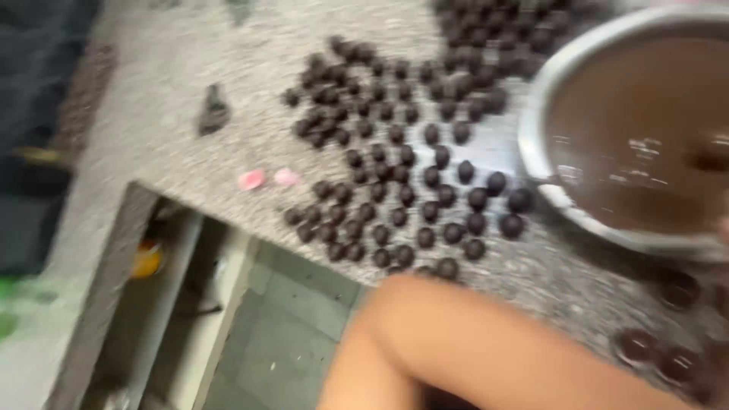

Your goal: The person picks up chocolate truffle balls from the counter, spears each one on a wooden skewer, dips and rotates it in a large bowl of melted chocolate to coat it, then slides the coated truffle into a pink paper cup and sets it with the finished rows on the counter. Another worker at the same table dips truffles alongside.

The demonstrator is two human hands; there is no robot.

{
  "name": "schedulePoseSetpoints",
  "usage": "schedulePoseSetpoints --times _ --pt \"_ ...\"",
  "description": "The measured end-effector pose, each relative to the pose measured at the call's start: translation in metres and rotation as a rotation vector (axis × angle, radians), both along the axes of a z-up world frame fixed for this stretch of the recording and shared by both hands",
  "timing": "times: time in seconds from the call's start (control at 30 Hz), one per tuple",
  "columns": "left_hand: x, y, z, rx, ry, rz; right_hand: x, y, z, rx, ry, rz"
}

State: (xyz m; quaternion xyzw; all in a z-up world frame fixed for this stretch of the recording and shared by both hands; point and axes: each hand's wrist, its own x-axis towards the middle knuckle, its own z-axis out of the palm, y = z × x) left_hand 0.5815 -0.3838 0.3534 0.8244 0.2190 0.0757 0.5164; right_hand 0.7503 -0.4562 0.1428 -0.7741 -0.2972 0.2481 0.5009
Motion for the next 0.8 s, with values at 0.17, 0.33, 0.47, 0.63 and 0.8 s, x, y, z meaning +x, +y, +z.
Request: schedulePoseSetpoints --times 0.17,0.33,0.47,0.63,0.8 --pt "-0.03 0.018 -0.064 -0.053 -0.082 -0.189 0.045 -0.021 -0.022 0.098 -0.086 -0.109" --pt "-0.099 0.025 -0.169 -0.279 -0.003 0.185 0.033 -0.008 -0.017 0.09 -0.028 -0.132" --pt "-0.133 0.012 -0.233 -0.835 -0.039 0.541 0.028 -0.005 -0.018 0.053 -0.022 -0.166" --pt "-0.136 0.008 -0.245 -1.014 -0.1 0.686 0.022 -0.007 -0.019 0.069 -0.025 -0.186" --pt "-0.136 0.015 -0.252 -1.112 -0.128 0.72 0.017 -0.006 -0.017 0.006 -0.049 -0.185"
